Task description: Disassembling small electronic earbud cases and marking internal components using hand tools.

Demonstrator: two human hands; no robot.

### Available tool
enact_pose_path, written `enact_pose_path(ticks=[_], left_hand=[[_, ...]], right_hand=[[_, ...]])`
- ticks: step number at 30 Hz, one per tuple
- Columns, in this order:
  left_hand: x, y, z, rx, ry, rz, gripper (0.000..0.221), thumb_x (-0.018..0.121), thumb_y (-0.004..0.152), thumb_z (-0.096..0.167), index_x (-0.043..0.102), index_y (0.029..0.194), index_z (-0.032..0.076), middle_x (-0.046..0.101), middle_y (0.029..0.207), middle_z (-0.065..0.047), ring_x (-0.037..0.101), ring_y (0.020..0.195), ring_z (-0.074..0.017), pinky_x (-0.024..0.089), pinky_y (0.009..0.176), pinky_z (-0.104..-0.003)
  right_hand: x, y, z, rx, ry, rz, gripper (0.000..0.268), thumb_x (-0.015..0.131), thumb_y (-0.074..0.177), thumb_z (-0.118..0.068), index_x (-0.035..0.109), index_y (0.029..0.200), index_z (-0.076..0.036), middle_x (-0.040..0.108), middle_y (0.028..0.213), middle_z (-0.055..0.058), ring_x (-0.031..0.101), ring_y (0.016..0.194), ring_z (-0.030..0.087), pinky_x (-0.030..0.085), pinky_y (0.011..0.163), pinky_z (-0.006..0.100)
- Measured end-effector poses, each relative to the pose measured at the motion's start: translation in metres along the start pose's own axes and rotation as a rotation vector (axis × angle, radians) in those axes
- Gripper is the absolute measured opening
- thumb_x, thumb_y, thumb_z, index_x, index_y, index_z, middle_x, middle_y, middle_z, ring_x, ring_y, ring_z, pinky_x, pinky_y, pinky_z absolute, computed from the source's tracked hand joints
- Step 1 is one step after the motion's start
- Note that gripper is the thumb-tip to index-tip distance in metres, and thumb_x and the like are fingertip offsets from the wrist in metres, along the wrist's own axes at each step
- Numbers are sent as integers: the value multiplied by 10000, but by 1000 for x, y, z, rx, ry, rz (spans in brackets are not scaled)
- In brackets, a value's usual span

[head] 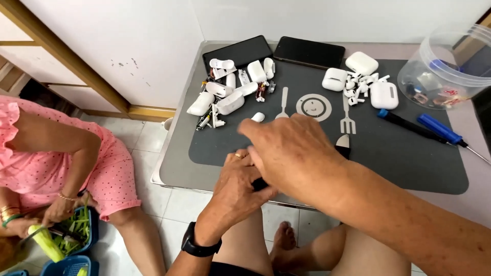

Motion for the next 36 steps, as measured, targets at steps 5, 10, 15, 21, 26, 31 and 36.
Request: enact_pose_path(ticks=[5,10,15,21,26,31,36], left_hand=[[2,-4,-8,10,-78,21,277,743,777,362,747,794,86,668,962,-8,495,877,-197,379,846,-328],[1,-2,-3,18,-78,18,309,751,806,415,816,904,129,679,953,25,523,943,-184,381,876,-328],[4,-1,-8,-34,-39,-3,230,847,750,329,827,879,140,643,882,34,482,836,-166,371,848,-318],[3,-2,-8,-19,-77,18,202,853,732,242,825,914,159,644,845,35,488,826,-155,371,861,-301],[2,-3,-7,-11,-52,93,172,828,749,267,791,844,129,629,816,34,530,888,-164,382,858,-314],[-1,0,3,48,-18,160,194,831,789,237,819,944,121,720,936,28,522,830,-153,391,817,-301],[6,-1,10,-40,264,359,312,856,692,237,706,927,98,676,966,-41,532,843,-230,394,799,-379]], right_hand=[[2,-3,-4,-35,61,-40,310,682,822,-186,650,1114,-86,722,710,112,679,543,313,543,545,449],[-6,-3,-6,-97,64,25,391,618,744,-31,641,1134,-16,729,595,133,700,435,313,551,454,439],[-1,-4,4,-17,-103,104,171,714,890,-214,644,838,-68,622,528,124,587,371,317,467,395,442],[-2,1,6,57,-39,-25,387,732,871,-314,660,1176,-87,669,482,88,644,360,268,537,441,425],[-1,-1,2,-39,51,-41,493,653,793,-87,615,1283,-117,731,735,100,711,601,274,577,555,452],[-6,-1,10,-14,-68,91,185,719,870,-182,675,1007,-64,659,527,102,643,385,282,494,376,411],[0,5,14,50,-107,-15,437,726,862,-278,624,1244,-92,673,528,101,667,413,294,544,449,443]])
Point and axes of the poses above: each hand's wrist, its own y-axis towards the middle knuckle, its own x-axis out of the palm, z = x × y, the point moved 9 cm from there along y, towards the middle knuckle
